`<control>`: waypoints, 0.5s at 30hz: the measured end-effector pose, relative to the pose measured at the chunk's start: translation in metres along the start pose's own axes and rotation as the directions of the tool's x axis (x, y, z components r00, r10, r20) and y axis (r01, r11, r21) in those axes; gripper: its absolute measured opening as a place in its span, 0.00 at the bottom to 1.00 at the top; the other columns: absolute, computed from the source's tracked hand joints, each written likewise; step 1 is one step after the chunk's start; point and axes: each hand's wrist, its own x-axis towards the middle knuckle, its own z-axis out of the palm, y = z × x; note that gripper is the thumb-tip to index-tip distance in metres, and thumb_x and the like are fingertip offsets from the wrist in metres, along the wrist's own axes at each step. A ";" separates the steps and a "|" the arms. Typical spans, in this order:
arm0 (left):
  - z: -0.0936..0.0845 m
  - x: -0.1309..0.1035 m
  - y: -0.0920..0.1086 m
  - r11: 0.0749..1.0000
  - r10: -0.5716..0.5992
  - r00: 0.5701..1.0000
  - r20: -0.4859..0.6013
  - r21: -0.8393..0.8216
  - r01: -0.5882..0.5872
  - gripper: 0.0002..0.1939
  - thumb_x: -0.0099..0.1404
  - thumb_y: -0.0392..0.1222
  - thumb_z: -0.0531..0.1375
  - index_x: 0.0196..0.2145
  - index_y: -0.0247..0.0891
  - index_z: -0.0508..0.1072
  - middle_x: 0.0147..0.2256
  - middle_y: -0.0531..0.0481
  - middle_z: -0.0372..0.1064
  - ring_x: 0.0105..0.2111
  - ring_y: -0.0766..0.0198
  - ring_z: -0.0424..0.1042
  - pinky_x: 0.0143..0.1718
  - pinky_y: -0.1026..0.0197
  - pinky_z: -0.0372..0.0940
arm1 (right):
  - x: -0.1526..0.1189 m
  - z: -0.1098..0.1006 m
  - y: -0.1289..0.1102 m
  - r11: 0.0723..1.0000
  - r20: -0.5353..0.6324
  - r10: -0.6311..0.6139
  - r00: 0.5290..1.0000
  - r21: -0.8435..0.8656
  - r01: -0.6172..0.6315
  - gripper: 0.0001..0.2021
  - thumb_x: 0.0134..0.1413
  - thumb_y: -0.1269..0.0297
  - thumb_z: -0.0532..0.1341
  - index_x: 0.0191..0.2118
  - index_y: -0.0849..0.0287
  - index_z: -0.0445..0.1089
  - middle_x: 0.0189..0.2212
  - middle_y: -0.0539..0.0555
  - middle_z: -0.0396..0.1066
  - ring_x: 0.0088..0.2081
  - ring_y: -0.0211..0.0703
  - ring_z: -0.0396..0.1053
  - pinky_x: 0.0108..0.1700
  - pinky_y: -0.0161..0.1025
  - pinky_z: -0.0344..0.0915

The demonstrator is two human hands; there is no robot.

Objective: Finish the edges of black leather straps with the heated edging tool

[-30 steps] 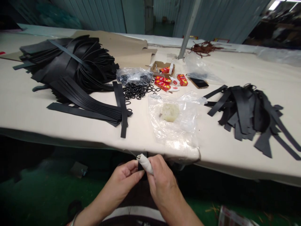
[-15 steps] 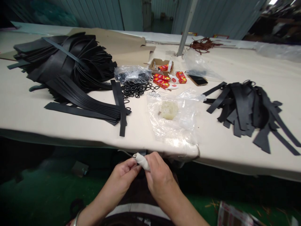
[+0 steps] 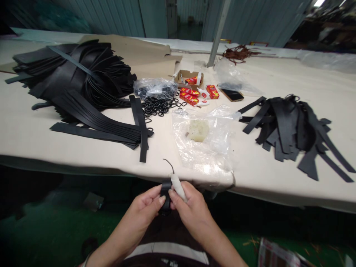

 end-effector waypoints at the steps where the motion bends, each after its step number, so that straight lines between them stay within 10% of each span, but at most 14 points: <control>1: 0.000 0.000 -0.001 1.000 0.008 1.000 0.011 -0.006 -0.008 0.17 0.61 0.39 0.58 0.47 0.34 0.71 0.39 0.44 0.73 0.40 0.57 0.69 0.40 0.61 0.61 | 0.000 0.000 -0.001 1.000 0.000 0.008 1.000 -0.008 -0.008 0.11 0.56 0.58 0.54 0.30 0.61 0.64 0.21 0.48 0.61 0.26 0.38 0.61 0.29 0.33 0.59; 15: -0.009 0.001 -0.003 0.989 -0.123 0.986 0.116 -0.068 0.131 0.11 0.61 0.41 0.58 0.27 0.29 0.73 0.24 0.46 0.69 0.28 0.63 0.66 0.35 0.61 0.59 | 0.000 0.009 0.004 0.969 -0.001 0.127 0.992 0.215 -0.124 0.13 0.53 0.55 0.57 0.27 0.60 0.59 0.17 0.45 0.58 0.19 0.36 0.59 0.22 0.32 0.58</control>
